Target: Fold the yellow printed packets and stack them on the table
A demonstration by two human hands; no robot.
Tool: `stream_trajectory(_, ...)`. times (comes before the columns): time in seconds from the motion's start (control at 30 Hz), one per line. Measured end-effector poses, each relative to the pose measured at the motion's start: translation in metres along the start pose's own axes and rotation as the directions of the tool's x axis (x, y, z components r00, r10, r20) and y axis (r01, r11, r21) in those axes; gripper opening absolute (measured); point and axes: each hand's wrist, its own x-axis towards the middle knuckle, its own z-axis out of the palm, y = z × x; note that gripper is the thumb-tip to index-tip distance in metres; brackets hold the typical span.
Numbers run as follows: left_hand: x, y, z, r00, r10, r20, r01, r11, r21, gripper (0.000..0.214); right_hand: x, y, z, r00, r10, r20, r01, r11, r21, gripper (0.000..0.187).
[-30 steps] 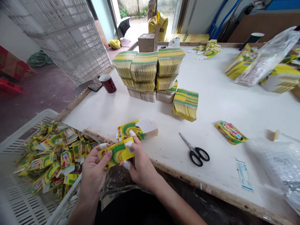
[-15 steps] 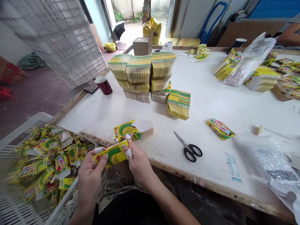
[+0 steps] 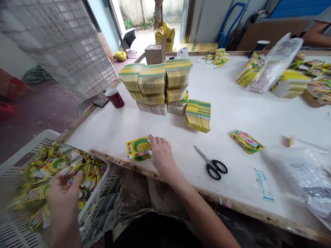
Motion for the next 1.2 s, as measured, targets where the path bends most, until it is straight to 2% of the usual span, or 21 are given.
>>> stream_trajectory(0.03, -0.012, 0.001, 0.015, 0.997, -0.038, 0.074, 0.04, 0.999, -0.027, 0.052, -0.001, 0.0, -0.001, 1.0, 0.002, -0.009, -0.002, 1.0, 0.004, 0.051)
stream_trajectory(0.1, -0.037, 0.008, 0.043, 0.968, -0.068, 0.241, 0.115, 0.976, -0.185, 0.054, -0.006, -0.003, -0.003, 0.999, 0.015, -0.052, -0.009, 0.995, 0.101, 0.049)
stream_trajectory(0.17, -0.061, 0.017, 0.064, 0.93, -0.005, 0.368, 0.167, 0.897, -0.409, 0.076, -0.016, -0.012, -0.004, 0.993, 0.063, -0.1, -0.026, 0.942, 0.334, 0.049)
stream_trajectory(0.23, -0.083, 0.03, 0.076, 0.913, 0.092, 0.398, 0.178, 0.788, -0.59, 0.094, -0.03, -0.027, -0.003, 0.989, 0.119, -0.082, -0.044, 0.786, 0.616, 0.053)
stream_trajectory(0.27, -0.092, 0.036, 0.079, 0.903, 0.112, 0.416, 0.197, 0.752, -0.629, 0.093, -0.038, -0.035, -0.002, 0.992, 0.117, -0.039, -0.051, 0.681, 0.73, 0.054)
stream_trajectory(0.37, -0.107, 0.054, 0.084, 0.885, 0.013, 0.465, 0.317, 0.716, -0.623, 0.074, -0.062, -0.061, 0.004, 0.988, 0.049, 0.15, -0.157, 0.377, 0.913, 0.051)
stream_trajectory(0.43, -0.107, 0.063, 0.086, 0.897, -0.08, 0.435, 0.367, 0.685, -0.63, 0.066, -0.074, -0.072, 0.007, 0.975, 0.016, 0.223, -0.218, 0.287, 0.933, 0.052)
stream_trajectory(0.5, -0.103, 0.067, 0.089, 0.904, -0.142, 0.404, 0.392, 0.654, -0.647, 0.066, -0.08, -0.078, 0.009, 0.968, -0.01, 0.249, -0.235, 0.291, 0.927, 0.057)
stream_trajectory(0.57, -0.102, 0.067, 0.091, 0.89, -0.177, 0.421, 0.426, 0.652, -0.627, 0.071, -0.08, -0.077, 0.011, 0.962, 0.0, 0.272, -0.257, 0.319, 0.912, 0.058)
stream_trajectory(0.63, -0.104, 0.061, 0.09, 0.872, -0.179, 0.456, 0.444, 0.682, -0.581, 0.08, -0.076, -0.071, 0.012, 0.957, 0.06, 0.282, -0.286, 0.332, 0.899, 0.049)
stream_trajectory(0.7, -0.108, 0.05, 0.087, 0.876, -0.164, 0.453, 0.414, 0.737, -0.534, 0.073, -0.071, -0.063, 0.01, 0.963, 0.113, 0.244, -0.268, 0.365, 0.892, 0.033)
stream_trajectory(0.8, -0.107, 0.034, 0.076, 0.921, -0.137, 0.366, 0.31, 0.825, -0.472, 0.037, -0.065, -0.049, 0.002, 0.994, 0.065, 0.089, -0.109, 0.534, 0.838, 0.007)
stream_trajectory(0.87, -0.096, 0.03, 0.066, 0.927, -0.094, 0.362, 0.255, 0.866, -0.43, 0.025, -0.064, -0.041, -0.005, 1.0, -0.015, -0.007, 0.015, 0.659, 0.752, 0.01)
stream_trajectory(0.93, -0.077, 0.033, 0.053, 0.89, -0.035, 0.455, 0.238, 0.887, -0.397, 0.034, -0.064, -0.034, -0.014, 0.992, -0.106, -0.066, 0.124, 0.747, 0.654, 0.019)
stream_trajectory(1.03, -0.049, 0.047, 0.033, 0.785, 0.04, 0.619, 0.259, 0.886, -0.386, 0.088, -0.064, -0.026, -0.026, 0.957, -0.27, -0.11, 0.29, 0.844, 0.451, 0.03)
stream_trajectory(1.07, -0.044, 0.052, 0.029, 0.749, 0.053, 0.66, 0.243, 0.905, -0.349, 0.099, -0.065, -0.024, -0.029, 0.94, -0.326, -0.104, 0.34, 0.861, 0.379, 0.031)
stream_trajectory(1.13, -0.044, 0.06, 0.024, 0.682, 0.052, 0.73, 0.131, 0.973, -0.192, 0.101, -0.067, -0.024, -0.032, 0.905, -0.422, -0.055, 0.419, 0.86, 0.293, 0.03)
stream_trajectory(1.2, -0.055, 0.066, 0.028, 0.59, 0.004, 0.808, -0.028, 1.0, 0.015, 0.088, -0.07, -0.028, -0.031, 0.878, -0.479, -0.017, 0.463, 0.838, 0.288, 0.031)
